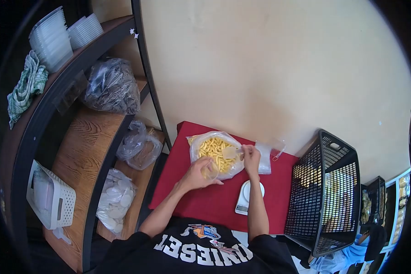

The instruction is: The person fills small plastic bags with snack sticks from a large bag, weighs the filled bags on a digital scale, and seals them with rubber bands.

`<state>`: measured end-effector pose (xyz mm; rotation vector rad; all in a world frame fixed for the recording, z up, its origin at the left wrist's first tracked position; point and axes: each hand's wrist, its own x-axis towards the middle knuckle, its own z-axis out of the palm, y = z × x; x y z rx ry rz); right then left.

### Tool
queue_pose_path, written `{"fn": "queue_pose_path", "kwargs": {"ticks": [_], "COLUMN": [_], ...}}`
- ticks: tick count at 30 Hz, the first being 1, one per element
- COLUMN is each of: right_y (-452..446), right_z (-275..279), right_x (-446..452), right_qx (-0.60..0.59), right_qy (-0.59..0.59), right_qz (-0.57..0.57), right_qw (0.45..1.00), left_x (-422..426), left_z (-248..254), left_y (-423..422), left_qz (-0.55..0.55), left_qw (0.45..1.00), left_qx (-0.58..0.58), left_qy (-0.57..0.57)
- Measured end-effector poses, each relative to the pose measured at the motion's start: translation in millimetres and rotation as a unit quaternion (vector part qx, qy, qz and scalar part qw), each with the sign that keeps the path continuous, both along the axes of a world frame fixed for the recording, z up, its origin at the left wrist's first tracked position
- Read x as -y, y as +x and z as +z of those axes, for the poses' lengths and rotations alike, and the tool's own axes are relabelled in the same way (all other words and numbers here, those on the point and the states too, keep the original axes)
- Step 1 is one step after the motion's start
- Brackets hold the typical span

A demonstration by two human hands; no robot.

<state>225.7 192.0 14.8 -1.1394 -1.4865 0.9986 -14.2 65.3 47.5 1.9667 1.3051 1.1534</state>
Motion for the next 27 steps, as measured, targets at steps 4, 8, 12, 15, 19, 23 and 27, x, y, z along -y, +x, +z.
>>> {"fn": "queue_pose_path", "kwargs": {"ticks": [4, 8, 12, 15, 19, 23, 27], "right_y": [17.7, 13.3, 4.2, 19.0, 14.3, 11.5, -6.2], "right_z": [-24.9, -41.2, -48.2, -54.5, -63.2, -52.5, -84.7], "right_x": [-8.8, -11.7, -17.0, -21.7, -18.1, -22.0, -24.5], "right_qx": [0.071, 0.047, 0.067, 0.013, 0.028, -0.053, 0.042], "right_qy": [-0.008, -0.036, -0.007, -0.064, -0.086, -0.142, -0.098], "right_qz": [-0.154, -0.071, -0.086, -0.039, -0.053, -0.072, -0.067], "right_qw": [0.986, 0.996, 0.994, 0.997, 0.994, 0.986, 0.992], "left_x": [40.5, 57.3, 61.2, 67.1, 70.0, 61.1, 41.8], "left_z": [-11.7, -55.9, -75.9, -82.3, -67.0, -74.0, -99.4], "left_y": [-1.6, -5.0, 9.1, 22.5, 23.2, 12.9, -0.1], "left_qz": [0.018, 0.031, 0.0, 0.016, 0.098, 0.24, 0.16], "left_qw": [0.987, 0.957, 0.948, 0.936, 0.923, 0.97, 0.968], "left_qx": [0.119, 0.216, 0.277, 0.304, 0.306, -0.016, 0.11], "left_qy": [-0.102, -0.189, -0.159, -0.175, -0.211, -0.032, -0.159]}}
